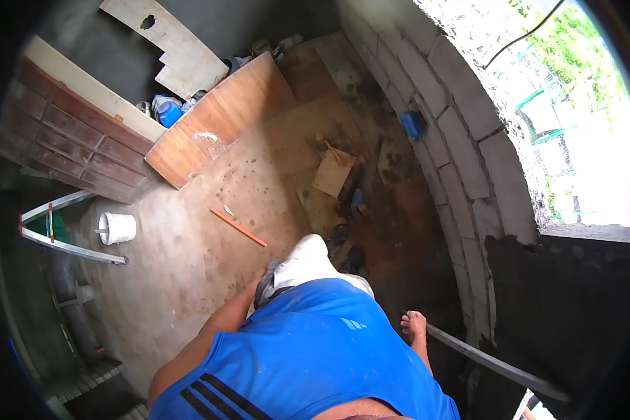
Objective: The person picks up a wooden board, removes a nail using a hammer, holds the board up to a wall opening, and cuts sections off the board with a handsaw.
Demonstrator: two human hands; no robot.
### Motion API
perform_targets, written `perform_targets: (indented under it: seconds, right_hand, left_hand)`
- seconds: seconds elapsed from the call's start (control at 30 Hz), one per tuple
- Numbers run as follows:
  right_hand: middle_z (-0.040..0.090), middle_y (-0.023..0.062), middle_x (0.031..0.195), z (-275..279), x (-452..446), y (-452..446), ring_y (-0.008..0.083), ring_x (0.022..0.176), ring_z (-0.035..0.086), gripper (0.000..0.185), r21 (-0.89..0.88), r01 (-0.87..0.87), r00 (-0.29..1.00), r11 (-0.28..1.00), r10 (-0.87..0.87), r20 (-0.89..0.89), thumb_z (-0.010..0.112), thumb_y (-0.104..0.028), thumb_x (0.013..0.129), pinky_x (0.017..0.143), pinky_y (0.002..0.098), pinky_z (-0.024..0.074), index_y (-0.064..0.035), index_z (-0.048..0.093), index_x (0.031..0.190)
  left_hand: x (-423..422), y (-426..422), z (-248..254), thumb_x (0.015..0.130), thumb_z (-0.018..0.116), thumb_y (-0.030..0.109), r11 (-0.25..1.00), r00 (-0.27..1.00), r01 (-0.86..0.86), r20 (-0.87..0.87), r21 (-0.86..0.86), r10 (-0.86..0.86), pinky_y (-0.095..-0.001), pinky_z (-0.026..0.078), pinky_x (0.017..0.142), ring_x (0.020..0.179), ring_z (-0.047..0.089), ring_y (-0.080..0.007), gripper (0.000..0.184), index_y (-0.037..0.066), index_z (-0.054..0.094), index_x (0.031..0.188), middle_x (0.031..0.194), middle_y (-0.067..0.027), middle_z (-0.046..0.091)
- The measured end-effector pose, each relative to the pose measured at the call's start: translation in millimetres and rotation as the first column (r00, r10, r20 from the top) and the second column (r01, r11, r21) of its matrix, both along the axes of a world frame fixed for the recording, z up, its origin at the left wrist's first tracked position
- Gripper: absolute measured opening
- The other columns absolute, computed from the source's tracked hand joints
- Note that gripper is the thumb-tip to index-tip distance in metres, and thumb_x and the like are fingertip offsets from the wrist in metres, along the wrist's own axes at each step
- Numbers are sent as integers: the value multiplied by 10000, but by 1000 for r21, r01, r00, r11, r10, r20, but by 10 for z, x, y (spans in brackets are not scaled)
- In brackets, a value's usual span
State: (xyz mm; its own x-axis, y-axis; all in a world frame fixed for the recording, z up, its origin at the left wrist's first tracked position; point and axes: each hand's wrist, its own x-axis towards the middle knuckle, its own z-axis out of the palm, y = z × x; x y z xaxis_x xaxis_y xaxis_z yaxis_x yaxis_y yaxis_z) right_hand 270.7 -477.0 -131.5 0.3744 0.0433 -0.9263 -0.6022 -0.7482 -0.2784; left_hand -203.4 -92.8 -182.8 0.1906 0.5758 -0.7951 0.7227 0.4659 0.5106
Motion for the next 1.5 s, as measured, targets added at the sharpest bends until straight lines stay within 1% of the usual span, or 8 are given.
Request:
perform_targets:
  seconds: [0.2, 0.6, 0.83, 0.87, 1.0, 1.17, 1.37, 1.5]
  right_hand:
    - [644, 10, 808, -53, -80, 63, 133, 638, 608, 161, -25, -3, 1000, 1000, 3, -18, 528, -228, 972, 493, 298, 431, -127, 616, 1062]
    - [575, 40, 695, 81, -619, 1892, 122, 508, 525, 14, 70, -143, 981, 987, 132, 143, 546, -119, 926, 378, 259, 329, -125, 556, 918]
    - [574, 19, 704, -658, -764, 3141, 129, 538, 534, 72, 432, -768, 639, 474, 619, 457, 614, -171, 917, 398, 267, 343, -125, 589, 868]
    - [508, -17, 666, -433, -715, 3550, 116, 515, 488, 159, 471, -192, 932, 861, 310, -188, 624, -188, 916, 395, 256, 309, -155, 556, 775]
    - [575, -2, 707, 215, -995, 4824, 112, 568, 553, 150, 225, -522, 851, 823, 485, 201, 572, -189, 960, 414, 238, 374, -115, 587, 831]
    - [694, 57, 833, 201, -982, 5484, 159, 663, 663, 180, 194, -561, 815, 805, 496, 300, 570, -206, 957, 477, 276, 497, -55, 640, 1026]
    - [684, 20, 810, -299, -804, 5525, 165, 633, 652, 192, 338, -306, 922, 890, 365, -128, 595, -307, 946, 469, 323, 487, -133, 656, 895]
    - [653, 30, 700, -1378, -514, 5921, 204, 598, 647, 308, -26, -989, -141, -144, 987, -72, 475, -255, 997, 422, 364, 450, -153, 684, 795]
  left_hand:
    - [330, 308, 669, 920, 506, 393, 784, 833, -533, -35, -320, 552, -408, 506, 842, 956, 651, -260, 367, 94, 701, 1004, 1017, -122, 717]
    - [-1100, 1506, -50, 924, 585, 330, 923, 907, 375, -171, -84, -384, -488, 517, 900, 1061, 666, -400, 376, 26, 683, 1122, 1098, -271, 689]
    - [-2216, 2311, -216, 871, 679, 342, 967, 954, -212, -186, 140, 236, -397, 464, 1067, 1262, 591, -333, 571, -17, 611, 1309, 1340, -211, 627]
    - [-2381, 2379, -323, 871, 682, 344, 931, 928, -344, -111, 120, 357, -391, 456, 1077, 1279, 580, -330, 595, -33, 596, 1324, 1346, -228, 617]
    - [-2808, 2638, -377, 874, 653, 313, 940, 937, -274, -165, 205, 309, -421, 564, 751, 847, 692, -317, 318, 35, 671, 1028, 965, -147, 720]
    - [-3016, 2847, -822, 924, 577, 300, 489, 392, -368, 345, -790, 853, -309, 333, 383, 513, 497, -131, 148, 176, 563, 843, 645, 31, 490]
    - [-2373, 3945, -749, 980, 542, 297, 365, 284, -329, 278, -871, 918, -287, 329, 384, 502, 481, -117, 172, 168, 566, 868, 695, 36, 531]
    - [-1825, 5053, -298, 962, 619, 226, 778, 723, -587, 288, -223, 628, -227, 336, 427, 548, 486, -62, 137, 158, 548, 867, 717, 60, 505]
